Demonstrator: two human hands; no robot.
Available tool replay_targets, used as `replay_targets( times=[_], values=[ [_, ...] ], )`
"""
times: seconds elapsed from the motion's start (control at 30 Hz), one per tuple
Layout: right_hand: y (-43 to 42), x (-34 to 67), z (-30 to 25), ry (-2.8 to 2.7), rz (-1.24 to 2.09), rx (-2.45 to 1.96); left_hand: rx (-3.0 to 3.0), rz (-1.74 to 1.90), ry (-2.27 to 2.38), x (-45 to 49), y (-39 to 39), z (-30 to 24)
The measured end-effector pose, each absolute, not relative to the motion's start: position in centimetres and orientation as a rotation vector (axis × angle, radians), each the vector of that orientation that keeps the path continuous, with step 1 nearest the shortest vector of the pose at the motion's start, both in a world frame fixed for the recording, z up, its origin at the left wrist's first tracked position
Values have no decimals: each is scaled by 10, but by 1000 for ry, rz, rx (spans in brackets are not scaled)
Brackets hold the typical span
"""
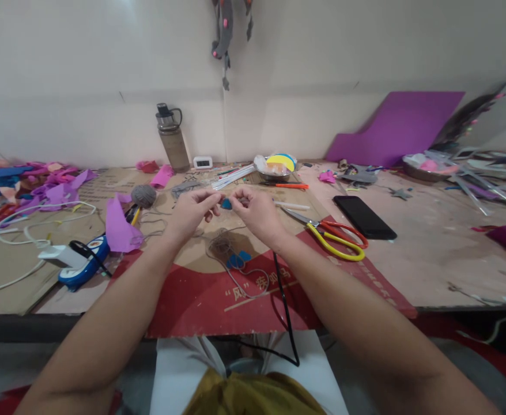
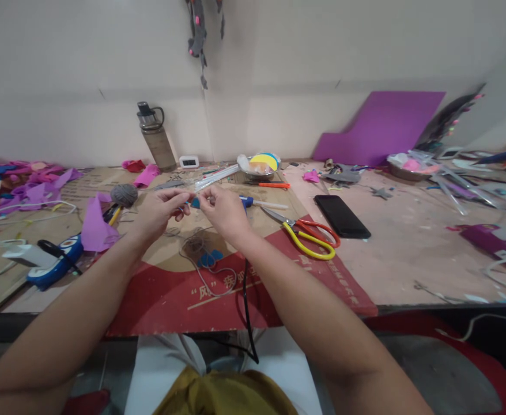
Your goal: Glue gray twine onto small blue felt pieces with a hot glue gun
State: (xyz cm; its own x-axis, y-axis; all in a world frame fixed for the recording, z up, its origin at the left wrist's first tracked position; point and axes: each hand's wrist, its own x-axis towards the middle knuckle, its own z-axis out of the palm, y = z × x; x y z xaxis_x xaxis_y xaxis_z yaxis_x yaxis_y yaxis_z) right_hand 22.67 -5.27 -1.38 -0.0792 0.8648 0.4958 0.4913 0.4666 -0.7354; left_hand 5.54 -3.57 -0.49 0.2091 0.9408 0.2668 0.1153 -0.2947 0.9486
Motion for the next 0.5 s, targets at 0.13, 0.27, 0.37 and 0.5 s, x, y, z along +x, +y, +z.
replay_targets(
  times=[0.13, 0.27, 0.37, 0.5],
  values=[
    [-58, 227, -10, -1848, 291, -1267, 1943, 1139, 1169, 53, -38, -3],
    [-58, 224, -12, -1923, 157, -1336, 2059, 1078, 1249, 55, -42, -2],
    [-58, 223, -13, -1933, 138, -1367, 2026, 1063, 1242, 55, -41, -6],
    [-58, 224, -14, -1929, 244, -1301, 2044, 1081, 1240, 55, -40, -7]
  ],
)
